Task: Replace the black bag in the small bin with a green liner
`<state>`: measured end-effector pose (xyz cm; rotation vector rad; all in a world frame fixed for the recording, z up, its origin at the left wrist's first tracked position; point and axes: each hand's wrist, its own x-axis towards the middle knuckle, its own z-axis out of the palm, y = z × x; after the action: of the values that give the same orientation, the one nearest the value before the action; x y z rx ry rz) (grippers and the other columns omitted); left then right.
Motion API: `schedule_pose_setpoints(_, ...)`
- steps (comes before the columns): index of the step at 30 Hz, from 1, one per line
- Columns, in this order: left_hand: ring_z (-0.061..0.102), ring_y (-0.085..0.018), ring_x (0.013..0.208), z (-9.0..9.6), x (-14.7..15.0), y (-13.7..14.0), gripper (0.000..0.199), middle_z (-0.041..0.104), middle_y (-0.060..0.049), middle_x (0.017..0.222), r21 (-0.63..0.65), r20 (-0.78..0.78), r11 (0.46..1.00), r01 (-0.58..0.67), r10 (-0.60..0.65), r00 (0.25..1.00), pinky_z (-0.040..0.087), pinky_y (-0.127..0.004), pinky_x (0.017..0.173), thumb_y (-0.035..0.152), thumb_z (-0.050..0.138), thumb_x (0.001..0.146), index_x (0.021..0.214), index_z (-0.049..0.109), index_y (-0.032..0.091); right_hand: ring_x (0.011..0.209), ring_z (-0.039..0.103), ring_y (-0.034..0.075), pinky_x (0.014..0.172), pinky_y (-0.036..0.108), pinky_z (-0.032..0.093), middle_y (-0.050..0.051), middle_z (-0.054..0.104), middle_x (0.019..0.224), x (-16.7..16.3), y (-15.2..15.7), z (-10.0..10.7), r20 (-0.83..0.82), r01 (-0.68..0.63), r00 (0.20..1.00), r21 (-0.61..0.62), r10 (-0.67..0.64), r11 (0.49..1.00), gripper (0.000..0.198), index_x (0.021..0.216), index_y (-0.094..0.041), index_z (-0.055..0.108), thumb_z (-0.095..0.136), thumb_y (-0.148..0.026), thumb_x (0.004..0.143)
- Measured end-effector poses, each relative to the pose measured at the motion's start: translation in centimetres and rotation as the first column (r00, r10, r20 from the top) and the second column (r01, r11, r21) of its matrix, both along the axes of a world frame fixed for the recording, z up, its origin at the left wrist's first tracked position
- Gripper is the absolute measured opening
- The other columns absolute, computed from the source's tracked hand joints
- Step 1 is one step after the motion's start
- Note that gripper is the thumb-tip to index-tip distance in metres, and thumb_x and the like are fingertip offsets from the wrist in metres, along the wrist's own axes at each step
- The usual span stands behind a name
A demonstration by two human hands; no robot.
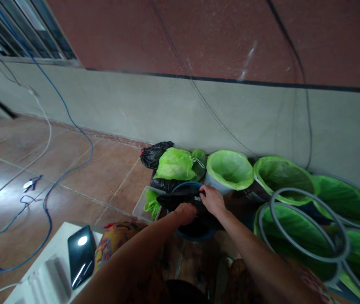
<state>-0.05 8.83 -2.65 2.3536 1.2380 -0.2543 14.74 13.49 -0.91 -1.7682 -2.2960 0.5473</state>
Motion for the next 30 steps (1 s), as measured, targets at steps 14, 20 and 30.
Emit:
schedule_pose_setpoints(14,0.070,-0.030,0.101,1.4,0.0,0.4,0.033,0.073,-0.021,0.100,0.009,-0.037,0.997,-0.075,0.076,0.996,0.055,-0.038,0.086,0.029,0.046,0.094,0.101,0.071,0.008,0.080,0.063,0.022,0.078,0.034,0.046,0.006,0.069,0.085,0.4,0.3,1.4,-0.305,0.150,0.947,0.124,-0.106,0.981,0.018,0.082,-0.021,0.060,0.047,-0.031,0.090)
schedule_pose_setpoints(20,0.071,-0.029,0.092,2.6,0.1,0.9,0.028,0.073,-0.017,0.092,0.029,0.070,0.990,-0.135,0.132,0.989,0.054,-0.038,0.081,0.025,0.045,0.093,0.094,0.069,0.012,0.072,0.064,0.020,0.073,0.036,0.050,0.004,0.068,0.078,0.9,1.1,2.8,-0.616,0.180,0.772,-0.031,-0.160,0.983,0.021,0.084,-0.023,0.054,0.048,-0.042,0.088)
schedule_pose_setpoints(30,0.061,-0.011,0.065,12.5,-1.8,4.4,0.008,0.066,0.000,0.075,-0.203,0.875,0.889,-0.410,0.353,0.331,0.047,-0.021,0.062,0.020,0.058,0.083,0.085,0.065,0.016,0.068,0.060,0.014,0.069,0.029,0.048,-0.001,0.067,0.076,1.1,1.1,9.3,-0.881,-0.009,0.447,-0.174,-0.152,0.985,0.030,0.099,-0.020,0.064,0.065,-0.035,0.074)
